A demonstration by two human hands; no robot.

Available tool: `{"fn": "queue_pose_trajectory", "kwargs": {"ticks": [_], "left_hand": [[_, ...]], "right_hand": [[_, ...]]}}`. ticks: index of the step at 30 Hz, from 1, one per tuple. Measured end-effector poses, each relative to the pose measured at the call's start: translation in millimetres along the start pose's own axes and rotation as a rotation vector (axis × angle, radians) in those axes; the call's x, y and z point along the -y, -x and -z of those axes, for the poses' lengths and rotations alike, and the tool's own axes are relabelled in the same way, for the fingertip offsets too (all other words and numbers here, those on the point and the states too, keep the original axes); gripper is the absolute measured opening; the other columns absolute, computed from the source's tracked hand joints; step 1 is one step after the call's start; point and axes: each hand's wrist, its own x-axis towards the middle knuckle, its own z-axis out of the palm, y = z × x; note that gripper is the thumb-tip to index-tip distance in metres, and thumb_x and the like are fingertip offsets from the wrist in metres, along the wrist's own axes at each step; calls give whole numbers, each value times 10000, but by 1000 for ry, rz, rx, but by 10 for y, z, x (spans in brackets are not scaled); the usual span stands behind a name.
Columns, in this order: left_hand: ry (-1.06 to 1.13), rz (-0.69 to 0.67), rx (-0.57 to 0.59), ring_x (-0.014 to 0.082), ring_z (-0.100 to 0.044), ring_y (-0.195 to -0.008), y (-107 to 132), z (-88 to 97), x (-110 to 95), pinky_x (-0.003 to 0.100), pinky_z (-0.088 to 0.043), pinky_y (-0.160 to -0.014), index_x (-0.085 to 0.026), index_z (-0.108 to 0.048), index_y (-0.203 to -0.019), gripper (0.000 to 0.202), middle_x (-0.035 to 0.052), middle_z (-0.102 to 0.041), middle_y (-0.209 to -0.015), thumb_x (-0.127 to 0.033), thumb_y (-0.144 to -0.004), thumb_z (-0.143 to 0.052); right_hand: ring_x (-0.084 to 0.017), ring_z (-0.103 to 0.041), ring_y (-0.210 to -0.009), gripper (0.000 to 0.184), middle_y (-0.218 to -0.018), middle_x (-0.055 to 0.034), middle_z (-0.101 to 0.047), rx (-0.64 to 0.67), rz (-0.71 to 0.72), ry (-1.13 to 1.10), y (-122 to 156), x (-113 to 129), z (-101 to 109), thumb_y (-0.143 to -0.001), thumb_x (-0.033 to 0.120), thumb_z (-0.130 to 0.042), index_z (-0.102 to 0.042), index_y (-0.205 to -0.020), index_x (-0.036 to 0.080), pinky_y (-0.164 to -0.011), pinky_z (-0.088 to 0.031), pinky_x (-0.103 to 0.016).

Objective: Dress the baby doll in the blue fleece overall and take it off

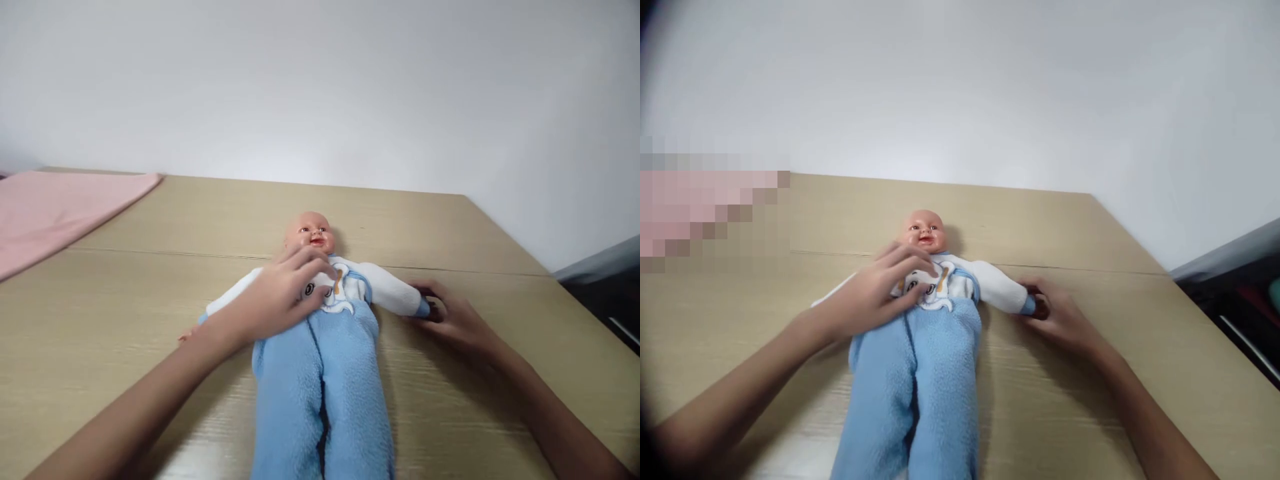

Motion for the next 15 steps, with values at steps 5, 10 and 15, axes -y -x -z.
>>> {"fn": "queue_pose_trajectory", "kwargs": {"ticks": [5, 10, 15], "left_hand": [[-312, 40, 216, 356, -659, -1235, -569, -386, -266, 530, -522, -1107, -128, -693, -1313, 299, 140, -751, -1289, -350, -1154, -571], [-360, 40, 192, 330, -689, -1145, -738, -520, -155, 448, -532, -979, -127, -701, -1219, 234, 135, -779, -1204, -322, -1150, -591], [-129, -304, 26, 221, -706, -1004, -615, -504, -62, 333, -517, -860, -185, -719, -1258, 341, 96, -736, -1174, -416, -1202, -474]], "right_hand": [[-312, -793, -1016, 598, -1184, -97, -811, -183, 55, -246, -39, -3, 7, -748, 455, -1005, -707, -1235, 277, -875, -676, -427], [-224, -758, -936, 505, -1114, -56, -782, -239, 99, -383, -105, 216, 55, -742, 424, -1029, -753, -1141, 284, -816, -662, -323], [-177, -714, -756, 493, -865, 10, -756, -225, 84, -490, -267, 565, 1, -724, 413, -1049, -759, -1098, 272, -741, -653, -303]]}}
